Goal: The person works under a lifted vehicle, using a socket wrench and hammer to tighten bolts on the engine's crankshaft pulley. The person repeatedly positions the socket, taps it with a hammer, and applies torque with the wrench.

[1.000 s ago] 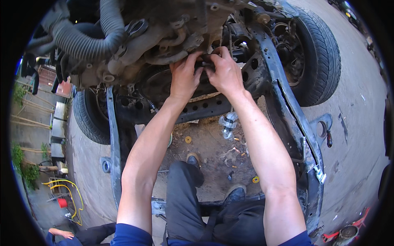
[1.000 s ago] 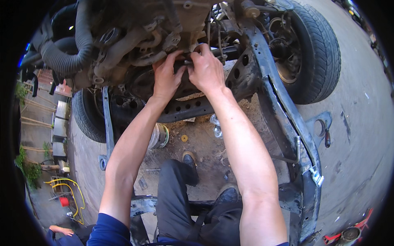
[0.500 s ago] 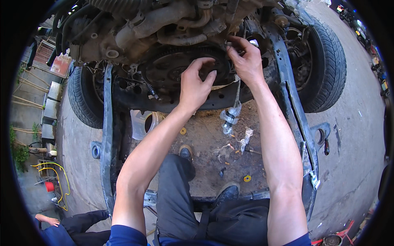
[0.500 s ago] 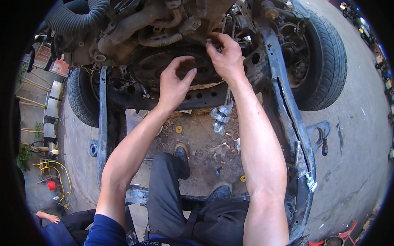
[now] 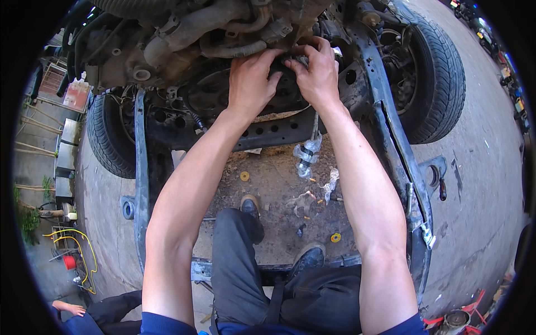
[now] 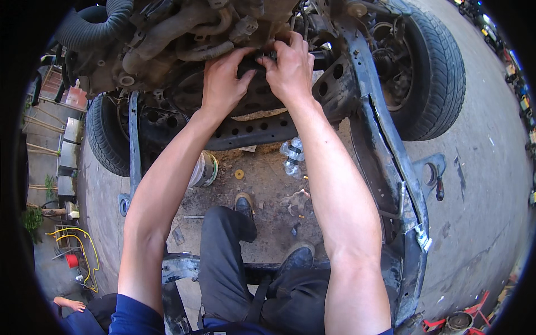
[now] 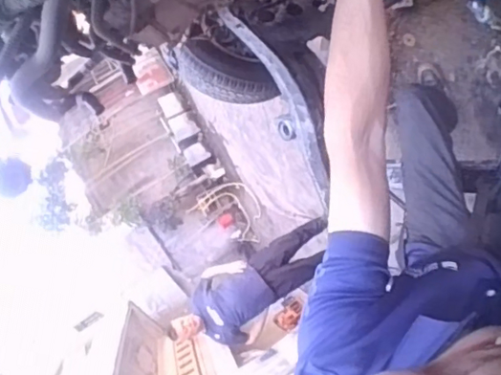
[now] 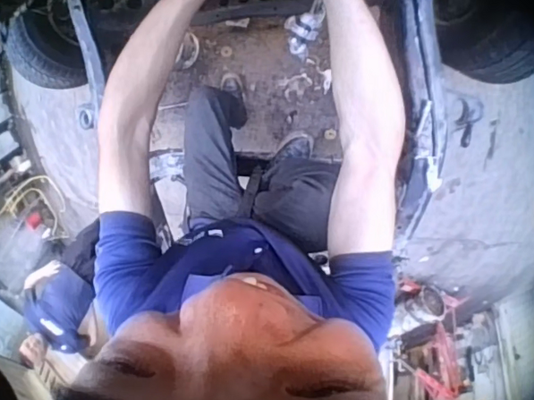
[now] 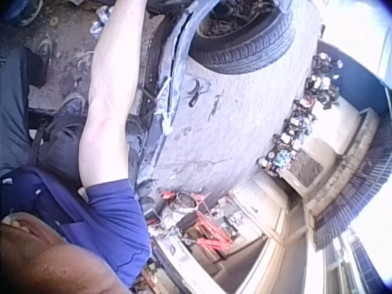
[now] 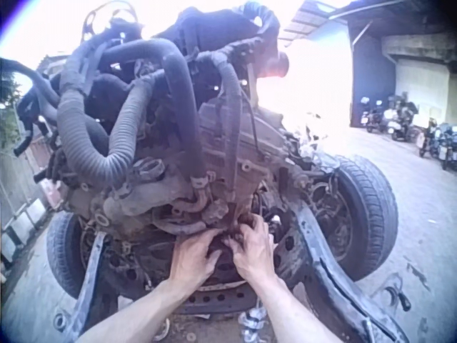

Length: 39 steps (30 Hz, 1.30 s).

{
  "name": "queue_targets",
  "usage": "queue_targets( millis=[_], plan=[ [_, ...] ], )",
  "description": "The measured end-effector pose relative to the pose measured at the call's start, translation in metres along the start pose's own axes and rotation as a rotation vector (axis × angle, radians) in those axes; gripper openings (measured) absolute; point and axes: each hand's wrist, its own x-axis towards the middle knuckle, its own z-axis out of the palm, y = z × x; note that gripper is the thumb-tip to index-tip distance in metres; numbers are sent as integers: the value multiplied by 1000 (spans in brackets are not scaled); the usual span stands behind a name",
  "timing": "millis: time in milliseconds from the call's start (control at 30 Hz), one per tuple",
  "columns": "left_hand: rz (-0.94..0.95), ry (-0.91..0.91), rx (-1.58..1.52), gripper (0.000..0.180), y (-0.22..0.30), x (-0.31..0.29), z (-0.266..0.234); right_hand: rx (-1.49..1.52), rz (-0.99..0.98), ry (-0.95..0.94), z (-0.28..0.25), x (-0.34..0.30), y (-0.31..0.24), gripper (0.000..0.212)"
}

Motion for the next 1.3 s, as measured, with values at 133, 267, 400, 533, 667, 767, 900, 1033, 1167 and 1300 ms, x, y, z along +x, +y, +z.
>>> queue_targets(
  millis=[133, 267, 400, 533, 667, 767, 900, 1033, 1167, 1300],
  plan=[
    [89, 70, 38, 45, -1, -1, 5, -22, 51, 3, 5, -4, 0, 24],
    [104, 109, 71, 42, -2, -4, 9, -25, 86, -10, 7, -6, -1, 24],
    [78, 68, 30, 38, -4, -3, 13, 0, 122, -24, 8, -8, -3, 25],
    [86, 44, 54, 31, -6, 0, 12, -39, 69, 4, 7, -10, -2, 23],
    [126, 24, 51, 25, -4, 2, 10, 238, 151, 152, -1, -7, 8, 24],
    [159, 13, 101, 25, -3, 3, 9, 217, 278, 250, -9, -5, 19, 25],
    [197, 6, 81, 24, -4, 4, 9, 363, 409, 2, -12, -14, 22, 29],
    [160, -13, 81, 24, -3, 5, 10, 342, 358, -86, -9, -18, 19, 29],
    [140, -12, 81, 23, -2, 6, 10, 357, 367, -97, -10, -16, 18, 30],
    [167, 2, 98, 23, -3, 6, 9, 350, 370, -113, -10, -16, 15, 30]
  ],
)
